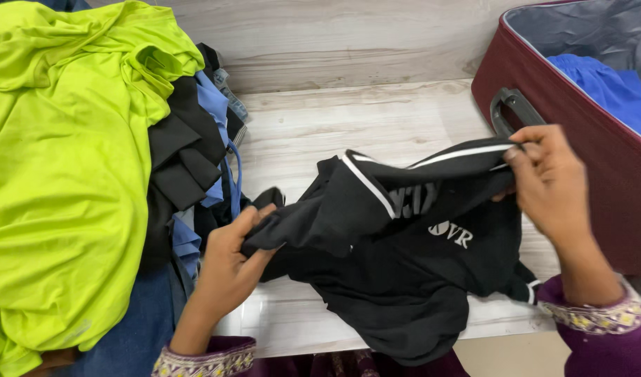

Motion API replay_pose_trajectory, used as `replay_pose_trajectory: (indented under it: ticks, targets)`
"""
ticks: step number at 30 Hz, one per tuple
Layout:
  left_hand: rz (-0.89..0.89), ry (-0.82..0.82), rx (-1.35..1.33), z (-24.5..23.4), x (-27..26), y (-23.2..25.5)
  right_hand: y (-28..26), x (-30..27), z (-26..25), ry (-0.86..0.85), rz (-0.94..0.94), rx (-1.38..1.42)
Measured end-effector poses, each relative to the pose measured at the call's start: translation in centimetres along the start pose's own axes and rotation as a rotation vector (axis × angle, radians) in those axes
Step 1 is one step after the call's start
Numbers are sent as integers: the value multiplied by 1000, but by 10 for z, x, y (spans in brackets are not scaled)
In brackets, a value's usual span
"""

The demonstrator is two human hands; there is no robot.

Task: The person folds a black polo shirt by hand on a floor-level surface and places it into a red suitcase that contains other garments.

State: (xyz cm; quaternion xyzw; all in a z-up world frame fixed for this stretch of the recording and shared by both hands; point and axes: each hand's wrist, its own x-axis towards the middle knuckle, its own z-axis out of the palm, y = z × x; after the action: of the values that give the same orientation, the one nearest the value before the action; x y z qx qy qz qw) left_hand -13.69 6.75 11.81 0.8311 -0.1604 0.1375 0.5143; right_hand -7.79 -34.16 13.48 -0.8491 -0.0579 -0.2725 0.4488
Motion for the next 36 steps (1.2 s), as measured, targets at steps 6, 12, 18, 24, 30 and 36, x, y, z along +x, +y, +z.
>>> replay_pose_trajectory:
  ticks: [6, 12, 18, 24, 30, 36]
  targets:
    - [287, 245, 167, -45, 56, 24, -4, 67, -37, 198, 6, 375]
    - [506, 642, 221, -4, 156, 3, 8, 128, 41, -142, -605, 319]
    - [333, 244, 656, 90, 99, -38, 50, 70, 89, -397, -317, -269]
    - [61, -132, 604, 133, 77, -124, 128, 20, 151, -516, -332, -611]
    - [162, 131, 336, 107, 104, -163, 149, 35, 150, -428, -265, -385]
    - [-34, 287, 84, 72, 82, -133, 145, 25, 117, -213, -309, -81]
